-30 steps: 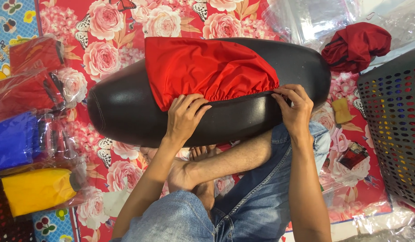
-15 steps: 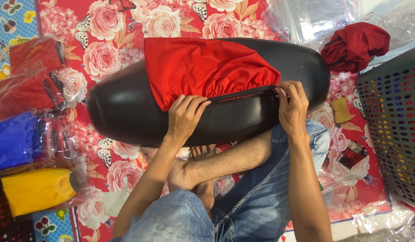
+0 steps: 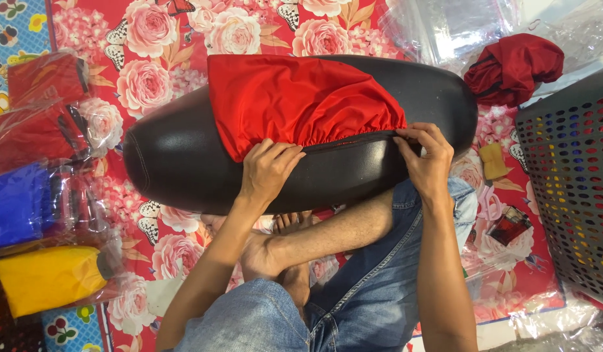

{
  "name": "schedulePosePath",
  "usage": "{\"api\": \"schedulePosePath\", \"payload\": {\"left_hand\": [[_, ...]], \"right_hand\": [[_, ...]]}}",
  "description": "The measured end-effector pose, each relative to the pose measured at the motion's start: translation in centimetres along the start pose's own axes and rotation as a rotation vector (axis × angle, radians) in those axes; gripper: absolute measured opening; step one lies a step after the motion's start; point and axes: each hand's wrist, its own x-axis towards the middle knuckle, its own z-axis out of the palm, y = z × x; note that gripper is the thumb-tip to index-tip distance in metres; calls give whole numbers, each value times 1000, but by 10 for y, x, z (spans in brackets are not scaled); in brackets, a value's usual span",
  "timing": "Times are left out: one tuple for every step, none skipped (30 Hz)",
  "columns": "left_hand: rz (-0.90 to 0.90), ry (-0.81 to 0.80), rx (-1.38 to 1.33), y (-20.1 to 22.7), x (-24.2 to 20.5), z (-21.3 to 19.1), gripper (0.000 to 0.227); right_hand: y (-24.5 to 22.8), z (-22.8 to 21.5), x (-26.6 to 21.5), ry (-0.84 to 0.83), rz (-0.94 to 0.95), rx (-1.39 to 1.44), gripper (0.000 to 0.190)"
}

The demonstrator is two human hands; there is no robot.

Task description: Fitting a red fabric cover onto a mold, smoothing it with a sponge, and folding it for packaging.

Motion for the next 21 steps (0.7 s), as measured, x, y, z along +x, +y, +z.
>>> {"api": "schedulePosePath", "payload": {"left_hand": [[47, -21, 27, -2, 0, 0, 7], [93, -41, 56, -4, 1, 0, 7], [92, -40, 54, -5, 4, -1, 7], [115, -54, 40, -7, 9, -3, 5], [137, -69, 26, -9, 13, -5, 5], [140, -69, 27, -9, 14, -2, 5], [183, -54, 45, -8, 16, 0, 7], [225, -39, 61, -8, 17, 2, 10], [226, -40, 61, -11, 9, 16, 10], [253, -11, 106, -15, 2, 31, 7], [279, 19, 152, -18, -6, 45, 5], [278, 20, 152, -17, -4, 44, 5], [299, 26, 185, -17, -3, 44, 6], [320, 29, 218, -16, -3, 42, 7], [318, 29, 218, -13, -1, 36, 7], [317, 51, 186, -13, 3, 31, 7], [316, 73, 153, -12, 7, 26, 7], [318, 73, 153, -10, 10, 22, 7], [309, 92, 141, -8, 12, 18, 5], [296, 110, 130, -5, 12, 15, 5], [294, 108, 129, -4, 15, 12, 5]], "right_hand": [[-3, -1, 1, -1, 3, -11, 13], [-6, -1, 2, -2, 5, -22, 16], [-8, -2, 3, -3, 4, -24, 16], [-9, -3, 4, -13, -1, -36, 14], [-11, -4, 5, -22, -7, -47, 13], [-12, -6, 7, -20, -7, -46, 13], [-12, -7, 8, -35, -17, -63, 13], [-13, -8, 9, -52, -25, -79, 13], [-12, -6, 8, -51, -24, -78, 13], [-10, -4, 8, -38, -79, -155, 14], [-9, -2, 8, -26, -134, -231, 15], [-9, -2, 10, -27, -136, -231, 15], [-10, -2, 12, 0, -199, -322, 15], [-11, -1, 12, 26, -261, -412, 15], [-12, 4, 9, 24, -261, -412, 15], [-12, 10, 8, 17, -324, -391, 15], [-12, 15, 7, 10, -386, -371, 16], [-19, 22, 5, 12, -386, -372, 16], [-25, 30, 3, 15, -454, -390, 19], [-32, 37, 0, 15, -522, -406, 22], [-35, 40, 3, 13, -521, -406, 22]]}}
